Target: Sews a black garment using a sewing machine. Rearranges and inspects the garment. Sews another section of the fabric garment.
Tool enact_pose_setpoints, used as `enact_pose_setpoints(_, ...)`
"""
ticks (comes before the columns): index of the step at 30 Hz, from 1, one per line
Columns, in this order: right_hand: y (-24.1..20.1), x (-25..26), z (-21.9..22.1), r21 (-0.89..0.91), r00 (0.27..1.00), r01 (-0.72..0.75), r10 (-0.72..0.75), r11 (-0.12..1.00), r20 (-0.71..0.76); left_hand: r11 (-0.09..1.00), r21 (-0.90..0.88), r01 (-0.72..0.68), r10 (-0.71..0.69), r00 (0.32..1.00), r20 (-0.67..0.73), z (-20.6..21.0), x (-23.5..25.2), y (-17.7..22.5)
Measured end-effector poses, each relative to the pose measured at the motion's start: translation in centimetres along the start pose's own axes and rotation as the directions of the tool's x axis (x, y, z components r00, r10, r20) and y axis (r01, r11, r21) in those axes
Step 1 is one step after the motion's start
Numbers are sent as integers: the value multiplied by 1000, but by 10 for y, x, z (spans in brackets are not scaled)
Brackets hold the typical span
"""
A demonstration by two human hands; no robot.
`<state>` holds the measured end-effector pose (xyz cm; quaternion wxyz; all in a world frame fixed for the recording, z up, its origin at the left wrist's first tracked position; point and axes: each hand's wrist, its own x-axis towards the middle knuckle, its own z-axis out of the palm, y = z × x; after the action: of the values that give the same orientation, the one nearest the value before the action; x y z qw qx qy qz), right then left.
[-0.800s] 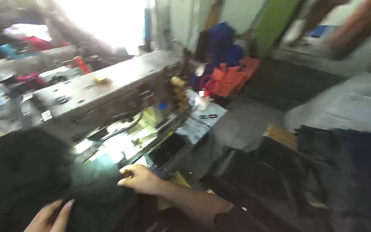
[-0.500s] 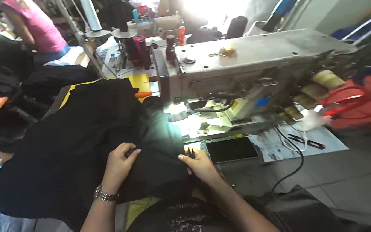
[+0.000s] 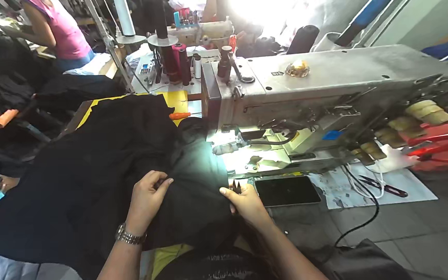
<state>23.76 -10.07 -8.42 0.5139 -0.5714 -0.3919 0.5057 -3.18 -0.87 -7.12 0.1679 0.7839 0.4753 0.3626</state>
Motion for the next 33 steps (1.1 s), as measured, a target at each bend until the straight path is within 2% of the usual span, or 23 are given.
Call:
enact_pose_setpoints(20,1,3,3,4,997,-77,77,997,-26,1000,-14,-14,11,985,-172,8,33,5)
enact_pose_setpoints(26,-3,0,4,47,994,-108,107,993,20,1000,-5,-31,29,980,-198,8,43,5)
enact_pose_setpoints(33,-1,5,3,19,998,-54,53,998,34,1000,0,-29,28,981,-193,10,49,2)
